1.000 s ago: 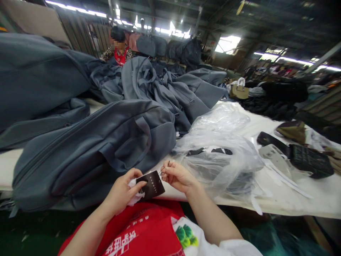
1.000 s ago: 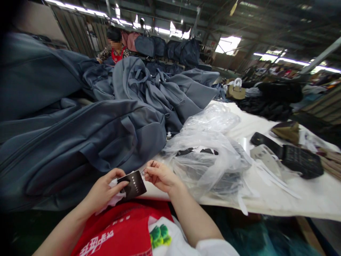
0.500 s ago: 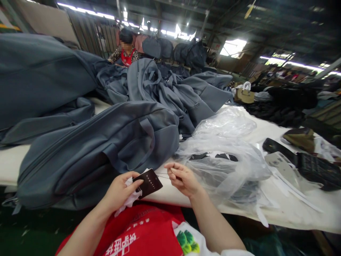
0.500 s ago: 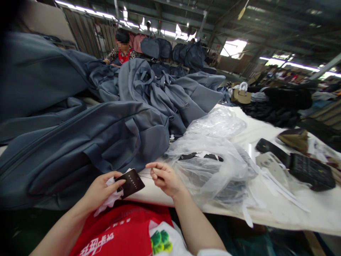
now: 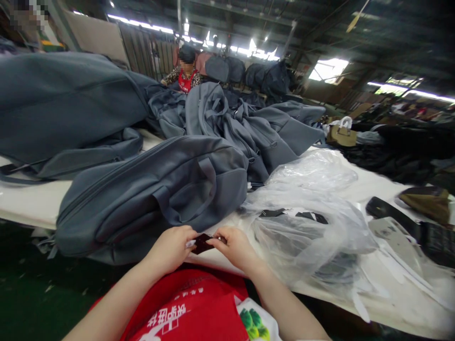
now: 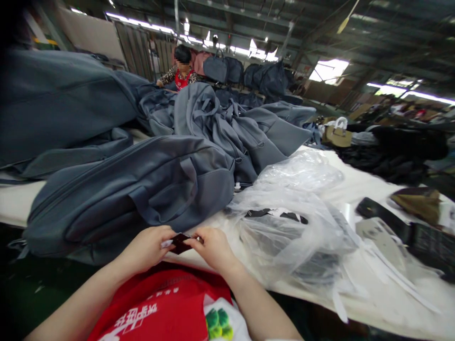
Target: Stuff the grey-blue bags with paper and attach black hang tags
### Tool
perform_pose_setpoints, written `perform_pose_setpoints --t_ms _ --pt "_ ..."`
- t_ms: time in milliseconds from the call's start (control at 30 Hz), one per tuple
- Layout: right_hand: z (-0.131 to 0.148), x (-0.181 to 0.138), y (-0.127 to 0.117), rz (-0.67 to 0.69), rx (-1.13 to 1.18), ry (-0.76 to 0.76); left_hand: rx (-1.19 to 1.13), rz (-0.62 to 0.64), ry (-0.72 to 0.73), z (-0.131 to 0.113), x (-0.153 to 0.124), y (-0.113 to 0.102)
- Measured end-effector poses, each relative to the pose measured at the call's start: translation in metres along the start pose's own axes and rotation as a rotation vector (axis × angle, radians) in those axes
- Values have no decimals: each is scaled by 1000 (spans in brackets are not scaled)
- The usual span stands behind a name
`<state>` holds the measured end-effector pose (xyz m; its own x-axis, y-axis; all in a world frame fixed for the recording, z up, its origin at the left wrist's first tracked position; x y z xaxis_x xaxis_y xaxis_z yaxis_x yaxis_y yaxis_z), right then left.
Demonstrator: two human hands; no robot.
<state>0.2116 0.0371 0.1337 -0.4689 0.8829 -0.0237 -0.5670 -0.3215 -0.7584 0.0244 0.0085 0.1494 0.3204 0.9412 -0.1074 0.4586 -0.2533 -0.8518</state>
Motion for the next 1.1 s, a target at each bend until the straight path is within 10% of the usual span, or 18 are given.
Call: perform_pose_setpoints --t_ms 433,833,1000,1100 --pt "32 12 36 46 162 -168 -406 -492 -226 -2 -25 13" --pt "60 28 33 563 1463 373 -630 -224 -37 14 -65 -27" --pt "75 38 49 549 1653 501 -431 -117 -49 14 -87 -16" --pt "86 41 70 583 1603 364 -487 -269 -185 32 -103 -20"
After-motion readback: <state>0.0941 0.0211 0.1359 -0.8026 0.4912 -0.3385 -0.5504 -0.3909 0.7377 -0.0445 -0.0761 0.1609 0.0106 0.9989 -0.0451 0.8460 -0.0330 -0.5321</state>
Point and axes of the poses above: each hand's wrist, its own x-axis towards the middle knuckle, its own y-axis out of the palm, z = x × y, the point moved 3 cm from there along x, towards the middle knuckle, and after that the axes turned 1 degree about -z, right-handed, at the moved point
